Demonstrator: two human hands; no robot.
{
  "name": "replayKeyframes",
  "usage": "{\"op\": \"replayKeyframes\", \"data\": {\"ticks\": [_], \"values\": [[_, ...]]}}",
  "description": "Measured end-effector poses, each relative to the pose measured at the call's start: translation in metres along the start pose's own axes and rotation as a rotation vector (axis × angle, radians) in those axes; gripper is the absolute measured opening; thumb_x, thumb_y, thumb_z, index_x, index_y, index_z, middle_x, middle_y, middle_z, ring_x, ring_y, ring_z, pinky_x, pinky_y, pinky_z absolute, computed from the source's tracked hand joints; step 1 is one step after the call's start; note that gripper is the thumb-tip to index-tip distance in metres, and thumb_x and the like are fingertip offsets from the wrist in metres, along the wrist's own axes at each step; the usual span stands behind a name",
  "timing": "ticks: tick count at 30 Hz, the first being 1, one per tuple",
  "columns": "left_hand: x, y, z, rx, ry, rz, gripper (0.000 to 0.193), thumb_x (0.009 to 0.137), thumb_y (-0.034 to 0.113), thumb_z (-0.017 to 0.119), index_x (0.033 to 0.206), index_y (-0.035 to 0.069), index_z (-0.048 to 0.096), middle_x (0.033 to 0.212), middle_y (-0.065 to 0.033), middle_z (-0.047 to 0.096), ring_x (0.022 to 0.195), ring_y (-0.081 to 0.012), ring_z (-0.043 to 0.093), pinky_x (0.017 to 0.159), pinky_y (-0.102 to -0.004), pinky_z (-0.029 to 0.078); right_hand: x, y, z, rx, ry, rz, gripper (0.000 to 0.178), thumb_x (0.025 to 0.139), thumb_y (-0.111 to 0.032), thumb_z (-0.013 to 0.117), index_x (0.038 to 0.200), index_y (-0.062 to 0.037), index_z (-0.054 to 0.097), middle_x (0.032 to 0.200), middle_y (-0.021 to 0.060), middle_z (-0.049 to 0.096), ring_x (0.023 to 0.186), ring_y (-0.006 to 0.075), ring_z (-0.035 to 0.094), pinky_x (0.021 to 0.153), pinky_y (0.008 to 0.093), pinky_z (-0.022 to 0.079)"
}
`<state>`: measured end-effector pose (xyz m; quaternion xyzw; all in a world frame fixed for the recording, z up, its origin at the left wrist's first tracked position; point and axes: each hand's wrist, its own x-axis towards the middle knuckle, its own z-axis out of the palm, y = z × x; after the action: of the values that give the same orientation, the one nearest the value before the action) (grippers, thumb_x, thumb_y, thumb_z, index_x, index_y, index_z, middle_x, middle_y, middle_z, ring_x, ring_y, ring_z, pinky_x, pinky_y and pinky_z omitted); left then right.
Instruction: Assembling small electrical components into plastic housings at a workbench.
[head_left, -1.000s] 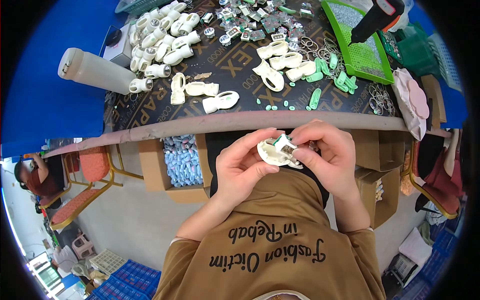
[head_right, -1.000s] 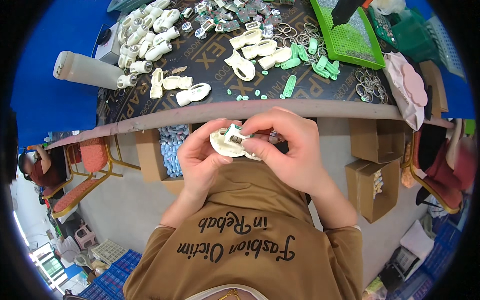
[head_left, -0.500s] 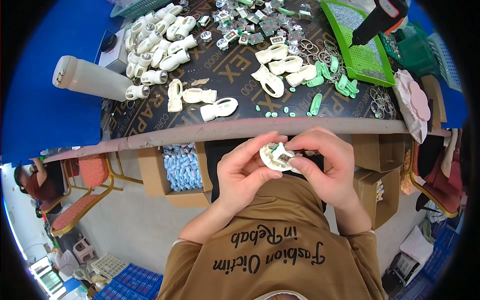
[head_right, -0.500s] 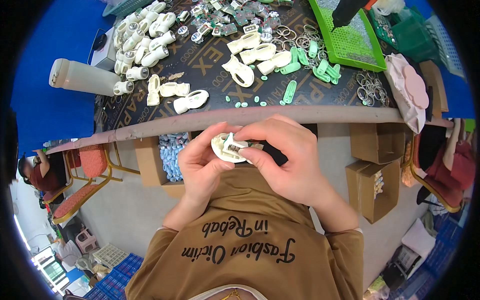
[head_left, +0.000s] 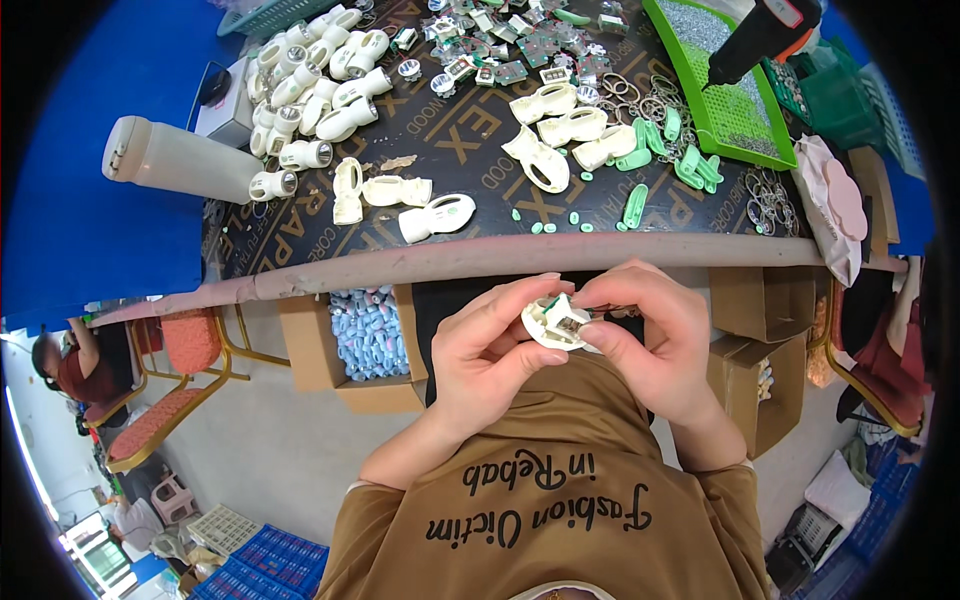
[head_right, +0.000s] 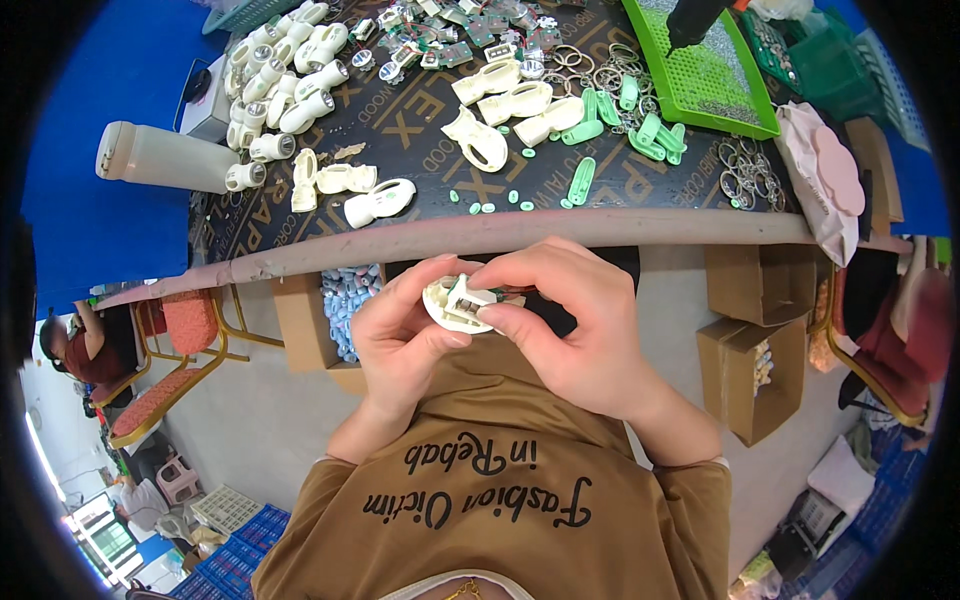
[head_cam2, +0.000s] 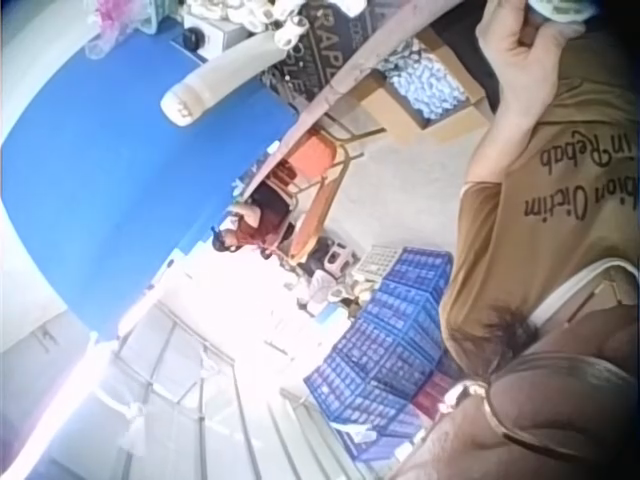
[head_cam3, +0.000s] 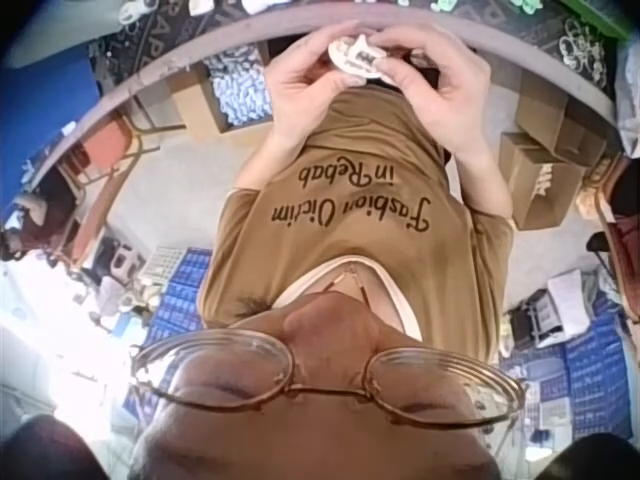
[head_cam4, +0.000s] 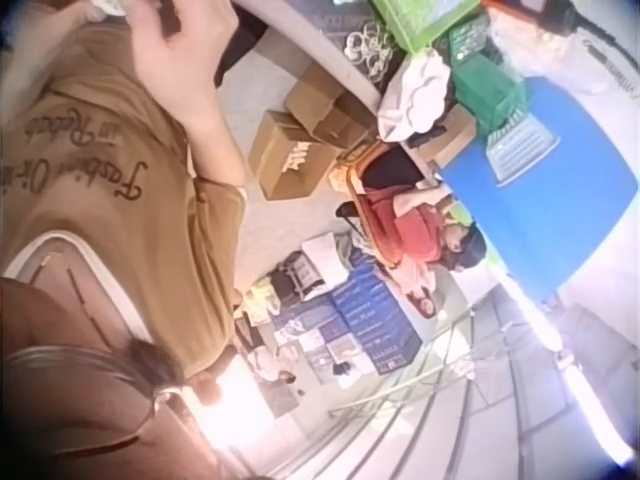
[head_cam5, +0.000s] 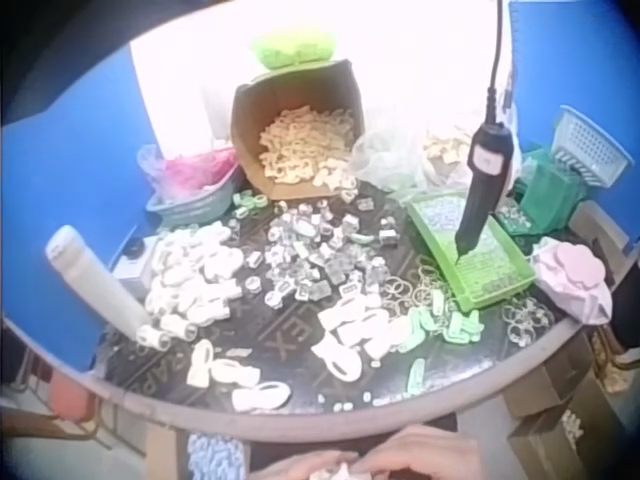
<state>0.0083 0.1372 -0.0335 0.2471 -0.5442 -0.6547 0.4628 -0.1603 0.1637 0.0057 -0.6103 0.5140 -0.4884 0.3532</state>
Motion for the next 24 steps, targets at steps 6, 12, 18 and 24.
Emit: {"op": "replayKeyframes", "data": {"ticks": [6,12,18,24], "values": [[0.001,-0.001,0.000,0.018,-0.010,0.010,0.051,0.074,-0.008,0.064,0.122,-0.003,0.049,0.116,-0.0150,0.053,0.100,-0.0176,0.056,0.081,-0.0272,0.051,-0.004,0.011,0.003,0.052,0.038,-0.022,0.019,0.068,0.003,0.066,0.086,-0.0031,0.064,0.081,0.0060,0.065,0.072,0.0195,0.059,0.064,0.0289,0.046],[0.003,0.001,-0.001,0.064,-0.043,-0.005,0.054,0.075,-0.009,0.062,0.126,-0.001,0.046,0.117,-0.0143,0.053,0.099,-0.0165,0.056,0.080,-0.0264,0.051,-0.005,0.014,0.002,-0.078,0.041,-0.131,0.020,0.068,0.002,0.066,0.087,-0.0029,0.064,0.083,0.0077,0.065,0.074,0.0198,0.059,0.066,0.0286,0.047],[0.004,-0.001,-0.001,-0.050,-0.076,-0.068,0.055,0.077,-0.011,0.058,0.129,-0.001,0.043,0.119,-0.0138,0.051,0.100,-0.0159,0.056,0.082,-0.0258,0.050,-0.006,0.015,0.002,0.166,0.041,0.071,0.020,0.068,0.001,0.067,0.087,-0.0029,0.064,0.083,0.0078,0.065,0.073,0.0206,0.060,0.066,0.0291,0.047],[0.001,-0.001,0.001,-0.024,-0.065,-0.064,0.055,0.077,-0.012,0.058,0.128,0.000,0.043,0.119,-0.0134,0.051,0.102,-0.0157,0.055,0.083,-0.0256,0.050,-0.006,0.012,0.006,-0.015,0.084,-0.085,0.019,0.068,0.001,0.067,0.086,-0.0028,0.064,0.081,0.0078,0.064,0.070,0.0216,0.059,0.065,0.0297,0.046]]}}
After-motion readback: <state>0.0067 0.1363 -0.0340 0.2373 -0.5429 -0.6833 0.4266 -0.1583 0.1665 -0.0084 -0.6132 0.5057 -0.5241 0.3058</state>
